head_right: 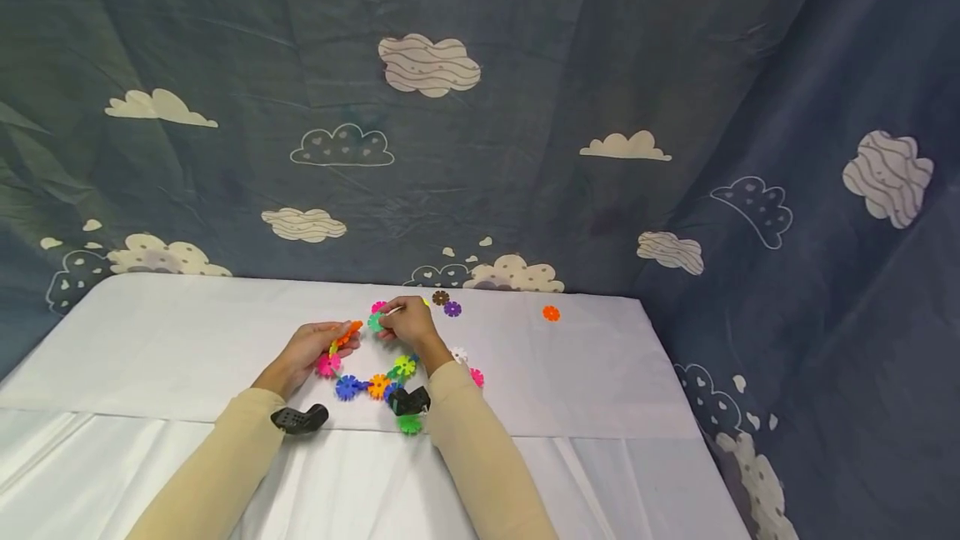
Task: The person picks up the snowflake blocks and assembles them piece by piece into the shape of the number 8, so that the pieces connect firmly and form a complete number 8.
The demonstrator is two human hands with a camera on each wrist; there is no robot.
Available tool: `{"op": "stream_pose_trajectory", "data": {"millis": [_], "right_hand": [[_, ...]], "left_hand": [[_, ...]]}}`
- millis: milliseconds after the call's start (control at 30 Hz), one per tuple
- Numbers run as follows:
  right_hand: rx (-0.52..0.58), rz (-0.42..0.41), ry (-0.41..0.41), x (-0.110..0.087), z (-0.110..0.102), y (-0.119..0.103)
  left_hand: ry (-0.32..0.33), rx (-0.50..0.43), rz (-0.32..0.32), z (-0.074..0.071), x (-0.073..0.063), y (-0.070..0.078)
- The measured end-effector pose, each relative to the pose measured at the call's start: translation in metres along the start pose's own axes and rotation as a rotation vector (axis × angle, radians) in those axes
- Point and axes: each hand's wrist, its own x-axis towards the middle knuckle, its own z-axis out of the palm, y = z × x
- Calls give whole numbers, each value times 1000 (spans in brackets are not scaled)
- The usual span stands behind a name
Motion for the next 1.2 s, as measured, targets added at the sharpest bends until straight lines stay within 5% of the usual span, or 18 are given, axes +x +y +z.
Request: {"op": "stream_pose_trajectory", "data": {"millis": [767, 1067, 1200], "right_hand": [[102, -27, 20, 1, 17, 2], [2, 8, -75, 6, 4, -7], [-51, 54, -44, 11, -7, -9]], "left_hand": [[31, -16, 46, 6, 0, 2], [-62, -9, 37, -1, 1, 4], [-56, -13, 0, -3, 2, 6]]}}
